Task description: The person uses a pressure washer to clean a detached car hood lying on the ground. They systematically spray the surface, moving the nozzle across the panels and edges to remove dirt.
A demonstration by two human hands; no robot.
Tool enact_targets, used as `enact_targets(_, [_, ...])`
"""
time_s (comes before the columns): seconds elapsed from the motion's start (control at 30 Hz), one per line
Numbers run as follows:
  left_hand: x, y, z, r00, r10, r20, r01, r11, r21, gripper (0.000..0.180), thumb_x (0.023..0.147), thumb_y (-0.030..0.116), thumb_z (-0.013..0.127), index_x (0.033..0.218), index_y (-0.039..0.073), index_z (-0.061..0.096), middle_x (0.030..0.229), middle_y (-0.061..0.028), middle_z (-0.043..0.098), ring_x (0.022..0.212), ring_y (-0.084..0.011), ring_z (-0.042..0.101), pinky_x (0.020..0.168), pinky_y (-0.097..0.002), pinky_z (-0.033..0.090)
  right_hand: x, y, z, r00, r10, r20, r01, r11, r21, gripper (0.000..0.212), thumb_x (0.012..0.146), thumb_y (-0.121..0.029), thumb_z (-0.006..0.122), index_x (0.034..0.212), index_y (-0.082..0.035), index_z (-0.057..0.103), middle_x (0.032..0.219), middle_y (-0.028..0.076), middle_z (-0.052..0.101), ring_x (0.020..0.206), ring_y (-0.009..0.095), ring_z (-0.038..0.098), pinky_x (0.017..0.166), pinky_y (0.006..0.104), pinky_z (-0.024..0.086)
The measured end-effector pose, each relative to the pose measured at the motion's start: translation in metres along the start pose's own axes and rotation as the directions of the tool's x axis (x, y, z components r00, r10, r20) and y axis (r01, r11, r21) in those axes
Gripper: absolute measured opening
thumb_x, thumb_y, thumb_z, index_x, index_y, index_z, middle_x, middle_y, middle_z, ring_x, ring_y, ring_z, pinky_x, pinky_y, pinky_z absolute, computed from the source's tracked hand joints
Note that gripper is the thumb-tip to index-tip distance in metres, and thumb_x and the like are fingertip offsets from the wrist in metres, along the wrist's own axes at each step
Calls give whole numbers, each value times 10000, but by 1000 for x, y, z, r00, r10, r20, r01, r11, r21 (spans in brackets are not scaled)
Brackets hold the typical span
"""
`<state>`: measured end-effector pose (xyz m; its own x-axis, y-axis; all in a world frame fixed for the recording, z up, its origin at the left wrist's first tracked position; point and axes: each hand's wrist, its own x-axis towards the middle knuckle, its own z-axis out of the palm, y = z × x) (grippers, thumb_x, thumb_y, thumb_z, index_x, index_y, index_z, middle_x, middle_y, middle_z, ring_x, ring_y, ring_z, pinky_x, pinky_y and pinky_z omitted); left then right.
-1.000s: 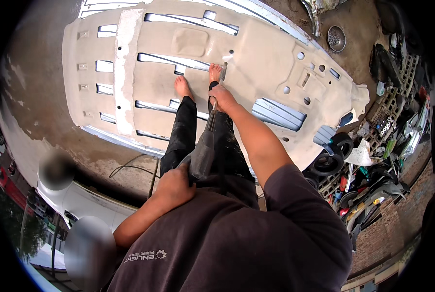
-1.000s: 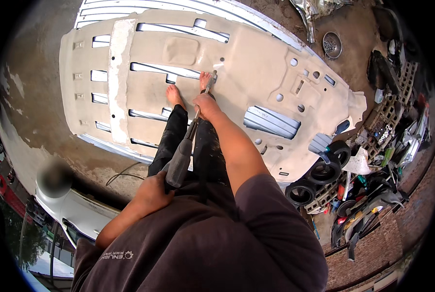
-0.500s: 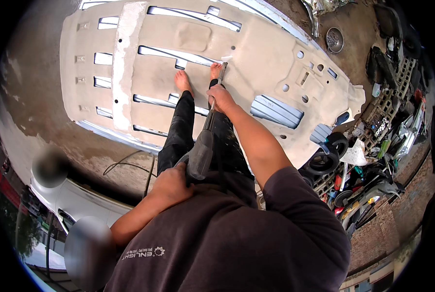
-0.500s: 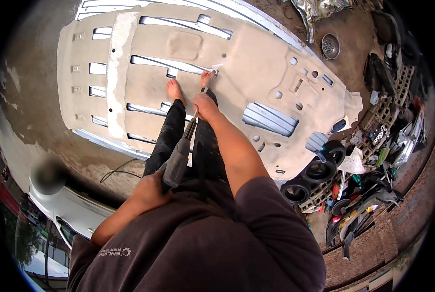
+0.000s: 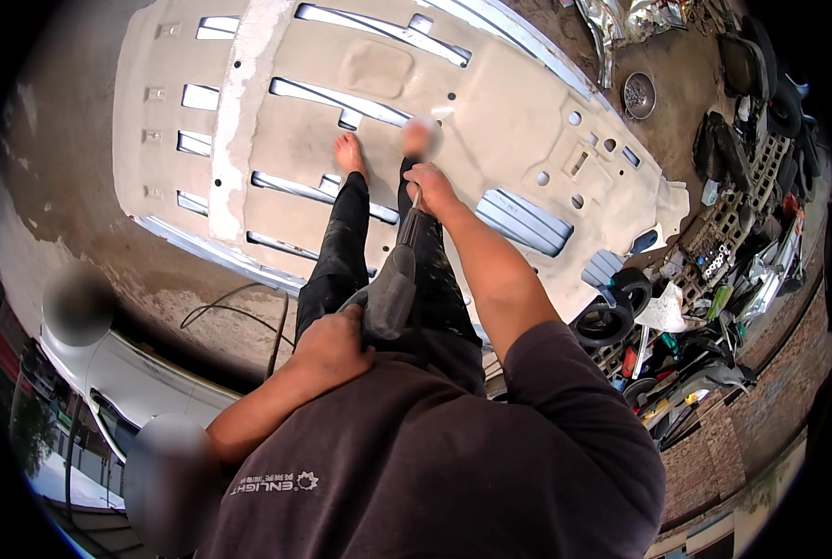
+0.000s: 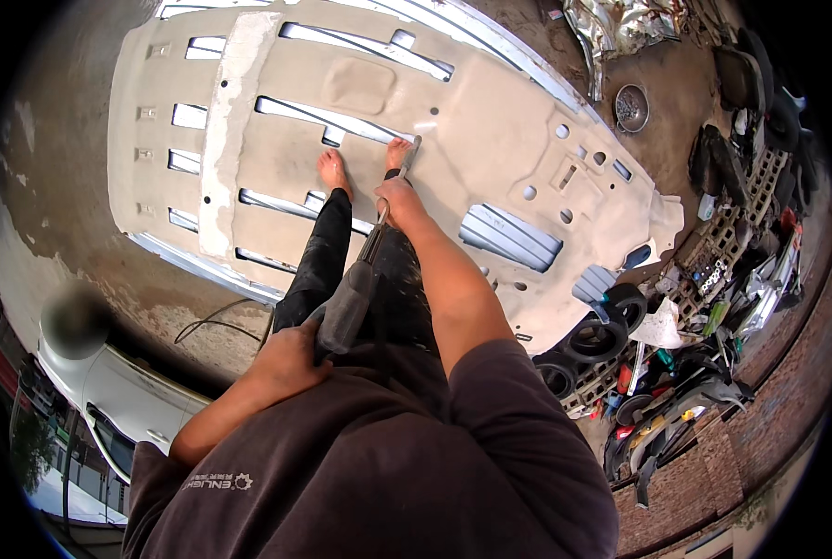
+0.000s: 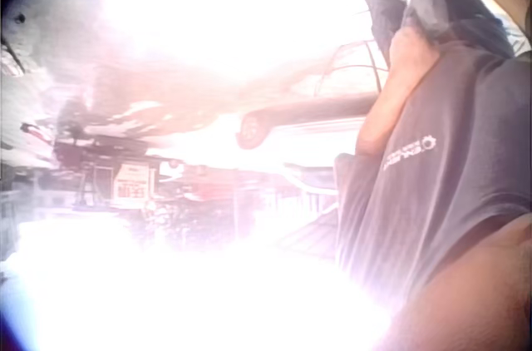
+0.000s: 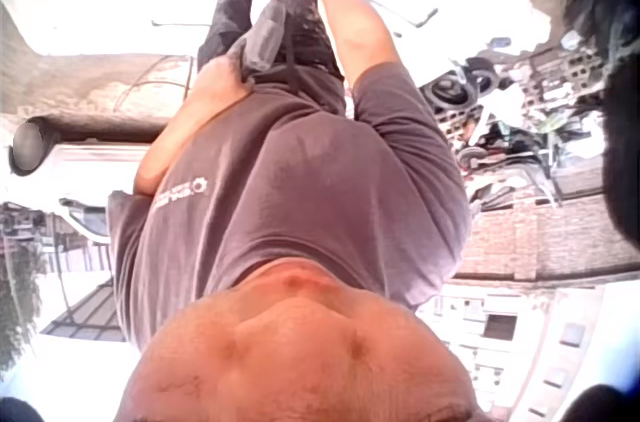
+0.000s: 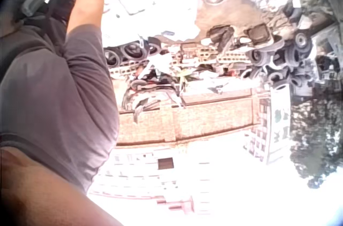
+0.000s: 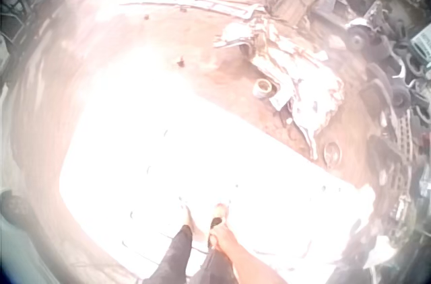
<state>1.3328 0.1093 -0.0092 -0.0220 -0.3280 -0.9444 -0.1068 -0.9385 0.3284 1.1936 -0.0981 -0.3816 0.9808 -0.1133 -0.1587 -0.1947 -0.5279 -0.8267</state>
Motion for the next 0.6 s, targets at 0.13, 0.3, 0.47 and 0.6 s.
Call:
enact_targets(0.13, [-2,-9,1,1000,15,-4,-15,999,-34,495,811,224,739,1183,-65,583,1024,-304,696,1020,-462,668,906,-512,538,-5,-3,3,999,-25,40,26,999,-19,135,726,-10,692,855,-51,698,837,152,644,843,364,629,750,435,525])
enact_targets(0.3, [-24,-38,5,990,-64,-124,39,981,-191,539,776,199,773,1203,-72,588,976,-321,687,995,-478,664,857,-495,527,51,-32,44,973,-52,223,59,998,-25,46,717,-57,665,762,-56,661,852,160,650,901,384,622,837,472,516])
enact_targets(0.47, [-49,-66,4,972,-142,-189,74,943,-325,519,766,182,772,1187,-71,602,967,-314,691,975,-465,676,851,-473,528,111,-76,78,952,-183,246,199,979,-44,13,737,-51,645,739,-43,635,931,200,663,1009,372,631,990,409,507])
enact_targets(0.6, [-46,-75,4,983,-8,-182,-71,906,-418,589,782,204,750,1239,-116,563,1024,-344,680,1040,-470,661,902,-472,519,98,-81,52,920,47,389,-88,992,88,100,704,-5,639,796,-38,656,993,220,663,1057,402,618,1015,404,497])
